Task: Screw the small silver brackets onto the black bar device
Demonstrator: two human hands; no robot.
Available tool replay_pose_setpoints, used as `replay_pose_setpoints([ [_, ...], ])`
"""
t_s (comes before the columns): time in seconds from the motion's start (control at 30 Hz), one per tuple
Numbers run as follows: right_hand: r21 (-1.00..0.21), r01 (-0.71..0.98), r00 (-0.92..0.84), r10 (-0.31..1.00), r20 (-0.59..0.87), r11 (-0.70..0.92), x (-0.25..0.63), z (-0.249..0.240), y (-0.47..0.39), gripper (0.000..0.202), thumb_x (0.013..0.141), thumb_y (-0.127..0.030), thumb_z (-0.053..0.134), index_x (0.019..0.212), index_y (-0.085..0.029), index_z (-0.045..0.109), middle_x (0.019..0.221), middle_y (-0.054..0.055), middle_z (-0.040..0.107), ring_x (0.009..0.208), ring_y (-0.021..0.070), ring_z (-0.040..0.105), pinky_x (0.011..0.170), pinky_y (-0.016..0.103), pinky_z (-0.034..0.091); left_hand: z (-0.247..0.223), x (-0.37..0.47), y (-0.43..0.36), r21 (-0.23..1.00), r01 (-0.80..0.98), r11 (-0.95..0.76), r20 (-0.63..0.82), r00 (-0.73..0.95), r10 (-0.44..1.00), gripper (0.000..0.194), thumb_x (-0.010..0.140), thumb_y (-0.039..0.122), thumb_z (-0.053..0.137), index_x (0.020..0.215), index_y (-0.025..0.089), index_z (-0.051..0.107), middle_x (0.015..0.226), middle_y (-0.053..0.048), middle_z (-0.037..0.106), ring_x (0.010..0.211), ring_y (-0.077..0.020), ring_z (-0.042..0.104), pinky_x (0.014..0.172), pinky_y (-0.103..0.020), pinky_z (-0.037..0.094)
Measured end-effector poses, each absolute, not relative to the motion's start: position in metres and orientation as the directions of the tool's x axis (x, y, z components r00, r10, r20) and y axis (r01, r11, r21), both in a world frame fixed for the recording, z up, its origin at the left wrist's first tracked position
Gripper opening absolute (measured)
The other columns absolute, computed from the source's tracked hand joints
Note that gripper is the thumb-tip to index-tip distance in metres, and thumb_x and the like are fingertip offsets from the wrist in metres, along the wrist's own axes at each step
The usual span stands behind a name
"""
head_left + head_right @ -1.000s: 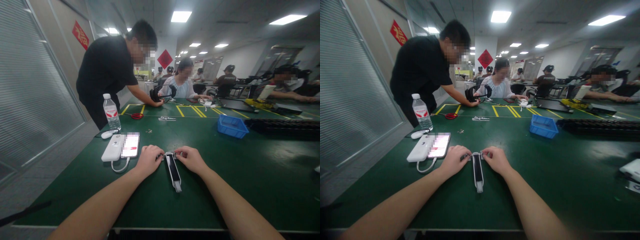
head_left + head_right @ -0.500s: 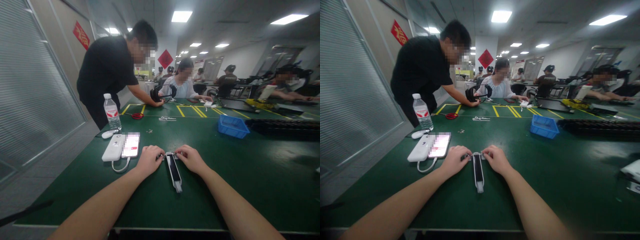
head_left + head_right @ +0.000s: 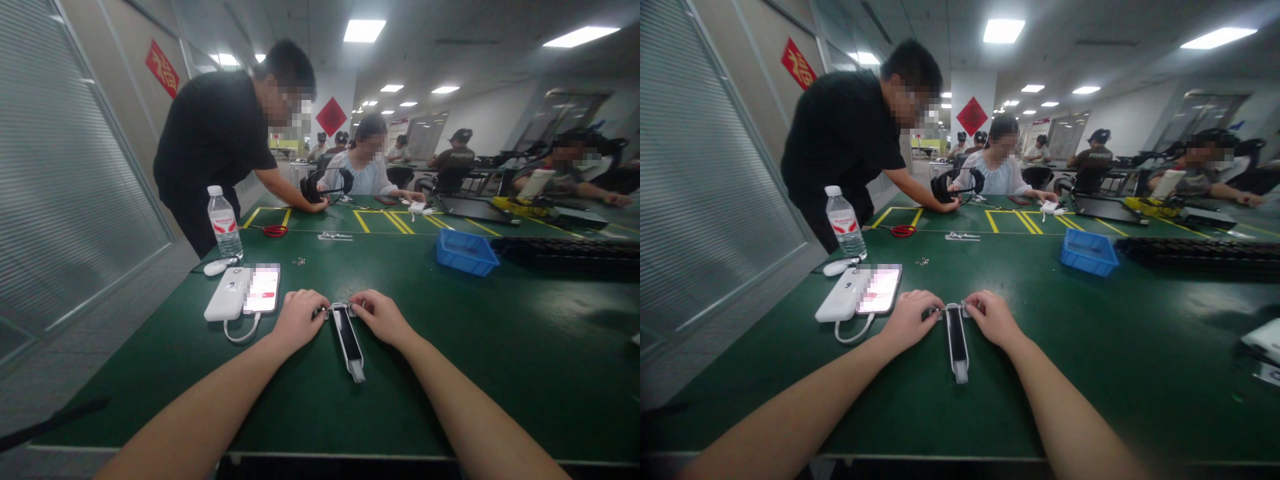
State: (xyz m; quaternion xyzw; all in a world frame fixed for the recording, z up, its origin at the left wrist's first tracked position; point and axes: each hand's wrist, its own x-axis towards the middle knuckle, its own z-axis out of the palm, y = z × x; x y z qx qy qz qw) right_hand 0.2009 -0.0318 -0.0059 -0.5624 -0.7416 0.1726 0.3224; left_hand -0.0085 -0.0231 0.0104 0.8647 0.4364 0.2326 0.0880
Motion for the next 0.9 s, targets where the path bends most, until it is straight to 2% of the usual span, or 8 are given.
replay_pose_setpoints([
  [0.47, -0.586, 0.742, -0.162, 0.936, 0.313, 0.324, 0.2028, -0.0016, -0.034, 0.014, 0.075, -0.016, 0.059, 0.084, -0.018, 0.07, 0.067, 0.0, 0.059, 0.059, 0.0123, 0.051, 0.057, 0.024, 0.04, 0.0161, -0.008, -0.0269, 0.386, 0.698, -0.603, 0.331, 0.506, 0.797, 0.014, 0.08, 0.015, 0.055, 0.091, 0.022, 0.061, 0.093, 0.0, 0.065, 0.092, -0.0191, 0.057, 0.084, -0.037, 0.037],
  [0.9, -0.633, 0.713, -0.141, 0.946, 0.292, 0.302, 0.2033, -0.0035, -0.033, 0.019, 0.072, -0.013, 0.056, 0.083, -0.017, 0.07, 0.066, 0.0, 0.06, 0.057, 0.0116, 0.05, 0.056, 0.024, 0.041, 0.0096, -0.009, -0.0233, 0.407, 0.619, -0.671, 0.396, 0.543, 0.741, 0.022, 0.077, 0.007, 0.053, 0.094, 0.02, 0.058, 0.091, 0.0, 0.064, 0.088, -0.0164, 0.058, 0.084, -0.034, 0.038],
])
